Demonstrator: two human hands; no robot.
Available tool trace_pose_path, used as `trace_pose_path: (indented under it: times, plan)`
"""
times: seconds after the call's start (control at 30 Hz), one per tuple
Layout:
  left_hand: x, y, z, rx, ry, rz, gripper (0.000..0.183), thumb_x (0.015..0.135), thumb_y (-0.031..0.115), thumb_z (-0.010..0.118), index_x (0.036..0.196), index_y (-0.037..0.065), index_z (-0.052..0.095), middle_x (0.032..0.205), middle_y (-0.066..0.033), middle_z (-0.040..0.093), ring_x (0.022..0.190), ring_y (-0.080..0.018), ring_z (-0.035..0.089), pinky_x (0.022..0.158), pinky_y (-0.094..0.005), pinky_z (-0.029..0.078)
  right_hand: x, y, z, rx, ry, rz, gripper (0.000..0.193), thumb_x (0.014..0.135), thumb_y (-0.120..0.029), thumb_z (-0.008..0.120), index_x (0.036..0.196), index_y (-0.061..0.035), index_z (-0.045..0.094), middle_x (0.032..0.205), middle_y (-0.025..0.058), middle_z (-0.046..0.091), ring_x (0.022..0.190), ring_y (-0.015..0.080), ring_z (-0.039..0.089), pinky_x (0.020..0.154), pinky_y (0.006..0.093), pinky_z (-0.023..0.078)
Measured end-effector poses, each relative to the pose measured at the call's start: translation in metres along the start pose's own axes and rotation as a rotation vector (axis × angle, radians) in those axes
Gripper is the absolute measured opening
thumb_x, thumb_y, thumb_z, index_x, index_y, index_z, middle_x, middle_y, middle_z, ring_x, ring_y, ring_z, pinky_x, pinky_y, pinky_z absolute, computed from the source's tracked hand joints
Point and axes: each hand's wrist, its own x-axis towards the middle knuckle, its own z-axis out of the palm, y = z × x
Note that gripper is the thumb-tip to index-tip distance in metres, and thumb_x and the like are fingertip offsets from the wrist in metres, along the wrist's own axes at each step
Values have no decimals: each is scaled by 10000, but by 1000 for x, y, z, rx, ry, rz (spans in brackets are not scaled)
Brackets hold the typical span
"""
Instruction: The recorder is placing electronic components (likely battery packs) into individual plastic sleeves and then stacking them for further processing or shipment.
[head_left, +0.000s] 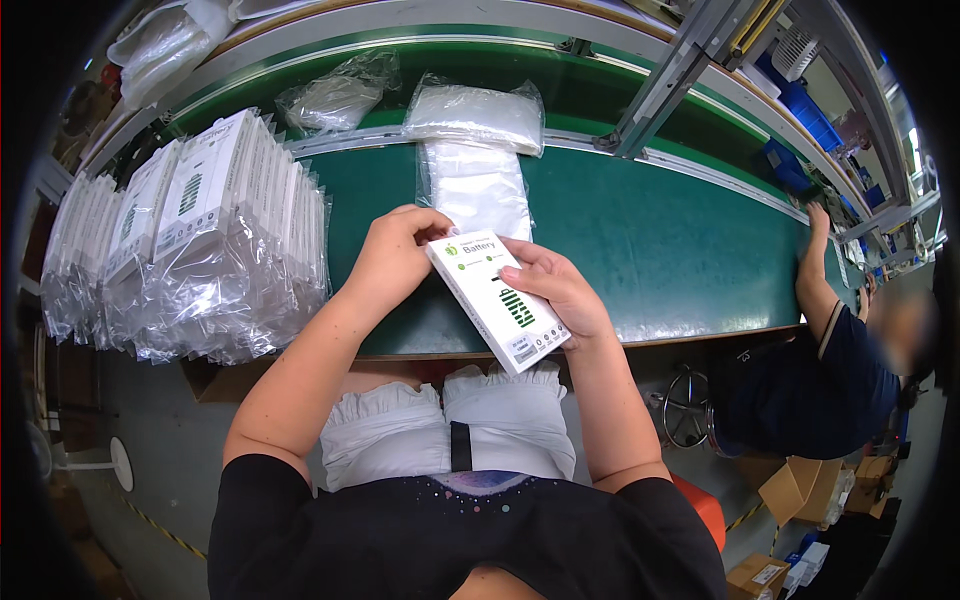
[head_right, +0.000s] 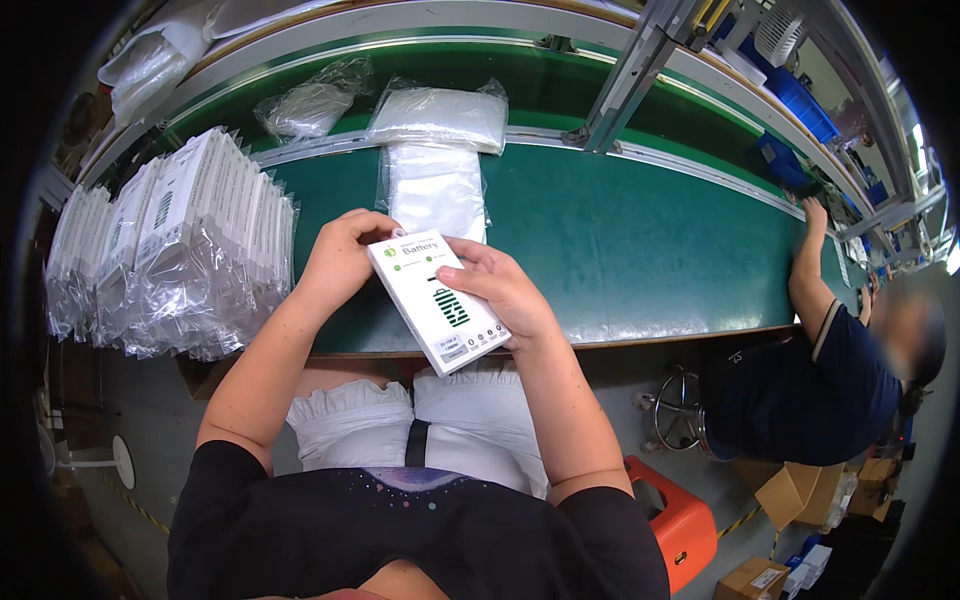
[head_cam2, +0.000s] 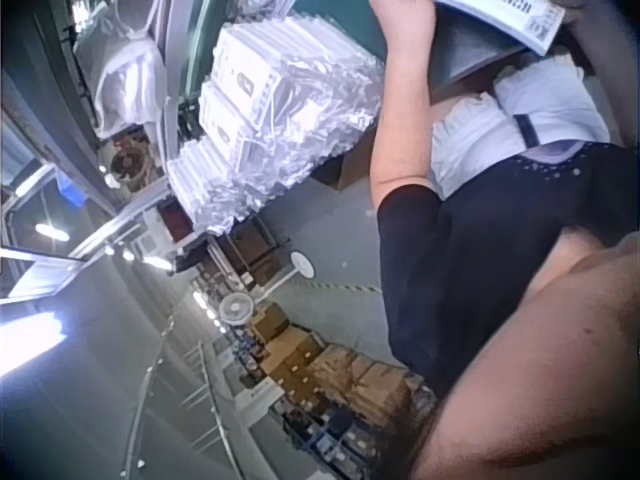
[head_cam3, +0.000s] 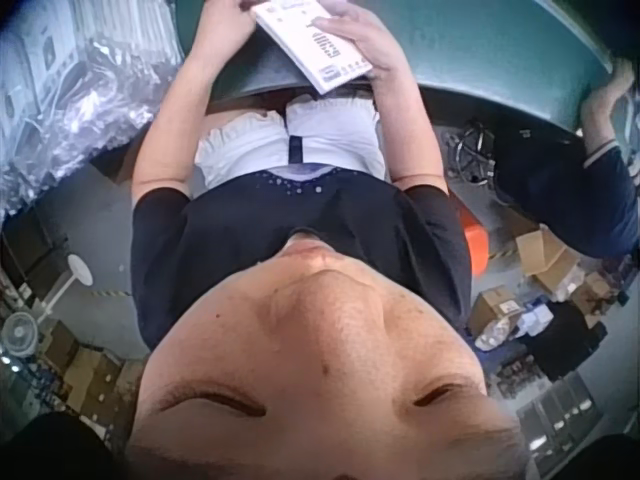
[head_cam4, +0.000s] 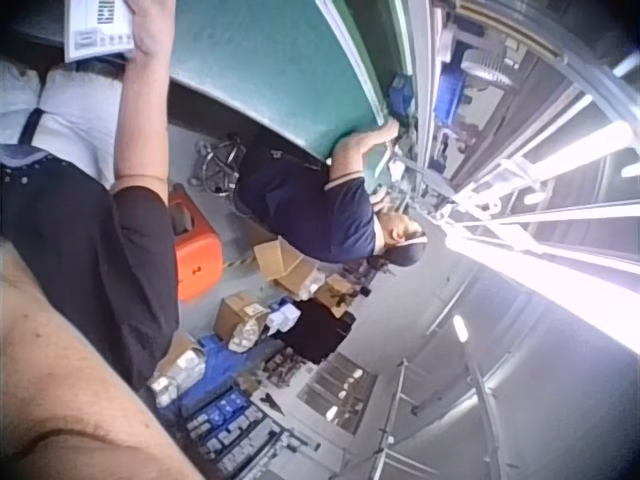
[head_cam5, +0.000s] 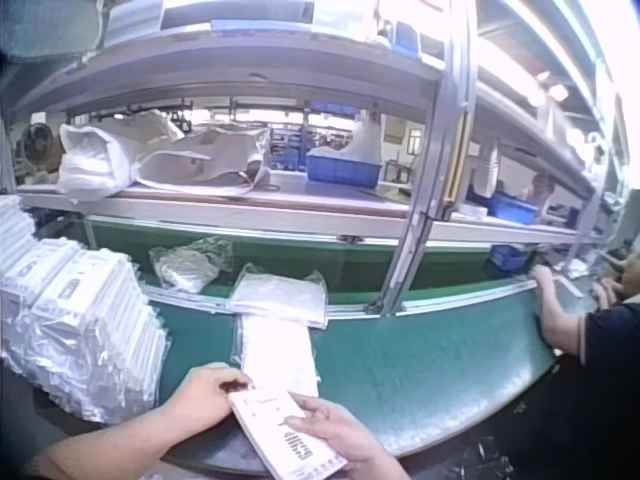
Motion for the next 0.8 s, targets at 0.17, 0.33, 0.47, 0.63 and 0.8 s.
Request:
trace_pose_path:
  times: [0.17,0.33,0.47,0.63,0.8]
  plan:
    - [-4,1,-9,-166,-64,-250,129,804,4,589,924,-34,617,816,-53,630,699,-77,582,637,-200,472,-7,4,-2,-74,191,-42,481,827,-36,614,1227,129,403,1039,181,619,836,176,657,700,262,553]
    - [-17,19,-4,28,-51,-14,145,814,17,591,947,-42,591,849,-77,614,741,-96,585,645,-220,475,-6,18,7,-143,367,-148,308,821,-52,644,1050,77,483,941,163,636,767,154,645,661,254,535]
    - [-29,24,-5,-161,-105,60,131,818,3,588,947,-19,593,859,-71,616,783,-111,597,706,-235,482,-10,23,12,-164,499,-259,211,816,-74,672,904,22,505,835,145,641,679,124,626,593,235,512]
    - [-49,15,11,-557,64,-41,219,877,92,596,1044,-35,531,927,-89,619,829,-125,599,741,-244,487,-20,23,30,-176,515,-362,180,816,-94,686,766,-7,536,724,106,636,606,91,595,559,215,490]
    - [-56,31,28,-1126,-26,-330,336,897,127,582,1177,-27,480,1082,-109,595,966,-157,588,831,-287,481,-22,35,35,-375,396,-259,170,852,-160,660,789,-5,633,721,20,629,626,44,553,547,188,435]
